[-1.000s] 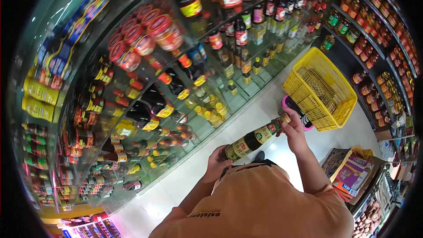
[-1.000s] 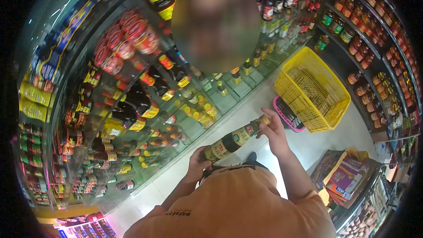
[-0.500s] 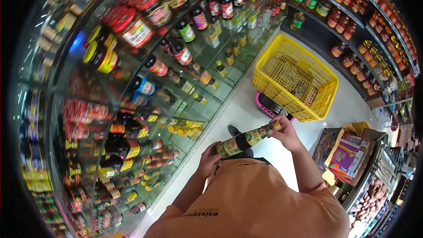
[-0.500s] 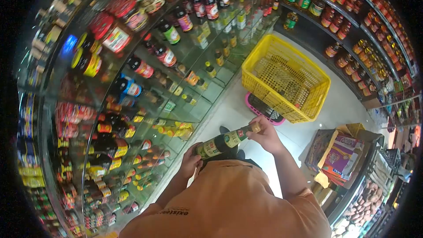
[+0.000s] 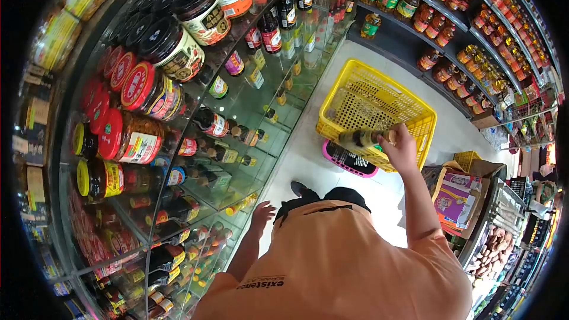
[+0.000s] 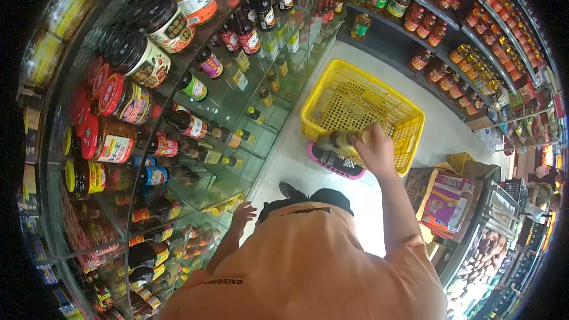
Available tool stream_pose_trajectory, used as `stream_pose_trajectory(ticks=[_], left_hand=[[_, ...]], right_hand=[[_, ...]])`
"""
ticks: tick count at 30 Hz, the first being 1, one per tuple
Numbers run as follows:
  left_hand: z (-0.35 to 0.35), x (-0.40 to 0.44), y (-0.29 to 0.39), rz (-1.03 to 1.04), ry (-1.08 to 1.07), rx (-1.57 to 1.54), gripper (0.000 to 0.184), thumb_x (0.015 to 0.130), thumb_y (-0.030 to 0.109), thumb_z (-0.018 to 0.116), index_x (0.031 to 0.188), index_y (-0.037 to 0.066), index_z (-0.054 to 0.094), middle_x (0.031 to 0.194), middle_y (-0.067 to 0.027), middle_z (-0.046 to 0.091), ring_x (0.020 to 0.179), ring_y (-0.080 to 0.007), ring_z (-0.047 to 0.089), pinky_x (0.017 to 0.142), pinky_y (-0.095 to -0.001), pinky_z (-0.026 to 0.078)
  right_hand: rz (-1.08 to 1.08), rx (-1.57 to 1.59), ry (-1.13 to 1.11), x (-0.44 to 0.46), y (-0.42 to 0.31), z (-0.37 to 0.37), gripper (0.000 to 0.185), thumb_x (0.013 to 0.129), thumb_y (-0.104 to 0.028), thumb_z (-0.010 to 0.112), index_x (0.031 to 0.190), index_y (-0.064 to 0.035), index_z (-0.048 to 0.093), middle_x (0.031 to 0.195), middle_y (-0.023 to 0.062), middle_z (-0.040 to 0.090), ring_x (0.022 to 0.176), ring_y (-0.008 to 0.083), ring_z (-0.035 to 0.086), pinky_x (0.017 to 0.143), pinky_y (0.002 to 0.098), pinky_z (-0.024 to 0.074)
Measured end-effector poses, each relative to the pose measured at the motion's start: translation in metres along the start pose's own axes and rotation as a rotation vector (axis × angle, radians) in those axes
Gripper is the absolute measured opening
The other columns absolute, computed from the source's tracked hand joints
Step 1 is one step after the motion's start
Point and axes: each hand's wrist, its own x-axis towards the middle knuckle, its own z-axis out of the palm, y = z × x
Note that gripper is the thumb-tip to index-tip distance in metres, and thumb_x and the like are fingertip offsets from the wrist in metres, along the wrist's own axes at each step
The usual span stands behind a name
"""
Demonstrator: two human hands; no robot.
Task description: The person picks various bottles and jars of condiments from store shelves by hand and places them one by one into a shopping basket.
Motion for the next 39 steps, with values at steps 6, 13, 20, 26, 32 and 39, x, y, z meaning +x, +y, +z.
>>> stream_pose_trajectory(ticks=[6, 13, 20, 26, 32, 39], left_hand=[[-0.049, -0.029, -0.082, -0.194, 0.330, -0.017, 0.045, 0.096, 0.032, 0.061, 0.134, 0.009, 0.051, 0.112, -0.0103, 0.069, 0.088, -0.0215, 0.068, 0.074, -0.0368, 0.051], [0.015, -0.106, -0.164, -0.197, 0.419, 0.037, 0.049, 0.098, 0.030, 0.059, 0.135, 0.001, 0.048, 0.115, -0.0192, 0.065, 0.102, -0.0314, 0.066, 0.087, -0.0430, 0.054], [0.114, -0.128, -0.251, -0.288, 0.344, 0.508, 0.036, 0.094, 0.041, 0.052, 0.085, 0.007, 0.060, 0.077, -0.0076, 0.055, 0.071, -0.0161, 0.046, 0.073, -0.0315, 0.043], [0.196, -0.152, -0.247, -0.261, 0.550, 0.488, 0.041, 0.095, 0.042, 0.055, 0.103, 0.002, 0.064, 0.093, -0.0101, 0.065, 0.088, -0.0191, 0.061, 0.085, -0.0335, 0.049], [0.249, -0.167, -0.262, -0.244, 0.693, -0.081, 0.042, 0.097, 0.030, 0.061, 0.128, 0.002, 0.058, 0.109, -0.0134, 0.068, 0.099, -0.0265, 0.068, 0.087, -0.0401, 0.055], [0.277, -0.176, -0.247, -0.279, 0.770, -0.538, 0.033, 0.096, 0.031, 0.063, 0.122, 0.010, 0.062, 0.101, -0.0058, 0.071, 0.084, -0.0172, 0.068, 0.073, -0.0328, 0.052]], right_hand=[[0.089, -0.347, -0.129, 0.082, 0.069, 0.040, 0.039, 0.077, -0.033, 0.076, 0.097, -0.0035, 0.058, 0.087, 0.0211, 0.069, 0.083, 0.0390, 0.069, 0.075, 0.0470, 0.0536], [0.219, -0.399, -0.439, 0.131, 0.173, 0.106, 0.038, 0.079, -0.034, 0.073, 0.098, -0.0050, 0.057, 0.089, 0.0203, 0.069, 0.088, 0.0398, 0.067, 0.078, 0.0477, 0.0530], [0.043, -0.536, -0.615, 0.125, 0.269, 0.161, 0.024, 0.084, -0.028, 0.064, 0.097, -0.0086, 0.056, 0.091, 0.0188, 0.070, 0.086, 0.0395, 0.067, 0.077, 0.0500, 0.0530], [0.010, -0.623, -0.871, 0.129, 0.254, 0.155, 0.032, 0.090, -0.026, 0.055, 0.115, -0.0074, 0.055, 0.107, 0.0233, 0.068, 0.102, 0.0416, 0.066, 0.083, 0.0530, 0.0534], [-0.205, -0.814, -1.007, 0.130, 0.235, 0.153, 0.036, 0.088, -0.028, 0.057, 0.114, -0.0023, 0.058, 0.114, 0.0247, 0.067, 0.110, 0.0417, 0.064, 0.087, 0.0511, 0.0539], [-0.023, -0.765, -1.048, 0.141, 0.287, 0.192, 0.050, 0.093, -0.036, 0.058, 0.130, -0.0022, 0.049, 0.106, 0.0236, 0.068, 0.090, 0.0387, 0.068, 0.075, 0.0503, 0.0537]])
